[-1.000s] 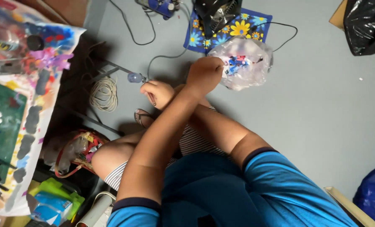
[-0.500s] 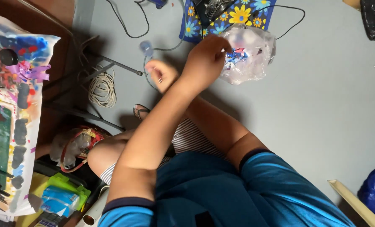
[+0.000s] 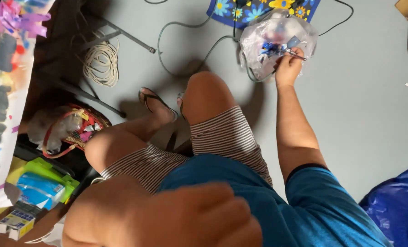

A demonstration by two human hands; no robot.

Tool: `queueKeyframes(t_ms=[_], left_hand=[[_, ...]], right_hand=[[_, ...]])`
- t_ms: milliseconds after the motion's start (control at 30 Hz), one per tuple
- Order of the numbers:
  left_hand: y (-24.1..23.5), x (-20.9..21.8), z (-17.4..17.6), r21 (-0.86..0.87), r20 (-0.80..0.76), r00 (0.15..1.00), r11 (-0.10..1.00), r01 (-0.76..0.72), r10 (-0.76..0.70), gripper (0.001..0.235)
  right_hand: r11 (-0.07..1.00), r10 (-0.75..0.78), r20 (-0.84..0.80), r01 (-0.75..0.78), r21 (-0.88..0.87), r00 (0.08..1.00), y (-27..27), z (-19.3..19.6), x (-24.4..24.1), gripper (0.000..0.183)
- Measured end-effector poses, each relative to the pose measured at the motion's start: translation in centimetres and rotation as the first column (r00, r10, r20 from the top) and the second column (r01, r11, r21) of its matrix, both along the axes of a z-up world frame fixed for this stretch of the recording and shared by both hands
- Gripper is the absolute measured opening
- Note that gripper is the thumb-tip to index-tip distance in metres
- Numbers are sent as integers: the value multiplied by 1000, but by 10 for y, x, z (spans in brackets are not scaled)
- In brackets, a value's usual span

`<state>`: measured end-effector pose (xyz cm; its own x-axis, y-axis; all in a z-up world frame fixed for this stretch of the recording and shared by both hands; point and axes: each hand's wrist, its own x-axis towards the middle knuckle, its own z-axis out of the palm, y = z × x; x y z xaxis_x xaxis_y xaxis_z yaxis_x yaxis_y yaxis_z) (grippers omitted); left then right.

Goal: Painting a Spider-Man figurine with an airbrush and assembling small plastic components at a hobby station.

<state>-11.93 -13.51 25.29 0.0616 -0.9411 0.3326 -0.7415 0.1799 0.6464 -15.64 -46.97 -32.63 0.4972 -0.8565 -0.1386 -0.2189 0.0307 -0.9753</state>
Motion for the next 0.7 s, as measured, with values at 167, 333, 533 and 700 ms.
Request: queueKeyframes(t_ms=[167, 333, 533, 700], left_hand=[[22, 2, 0, 43, -6, 1000, 999, -25, 25, 7], [21, -2, -5, 110, -20, 998, 992, -64, 66, 7], [16, -2, -11, 138, -39, 999, 990, -24, 29, 7], [17, 2, -14, 160, -42, 999, 987, -5, 11, 8]], right_hand=[[979, -42, -150, 11, -202, 988, -10, -32, 2, 14], [942, 27, -269, -115, -316, 963, 15, -14, 2, 15], [968, 102, -350, -174, -181, 931, 2, -33, 0, 9], [958, 148, -363, -225, -180, 920, -3, -43, -4, 14]])
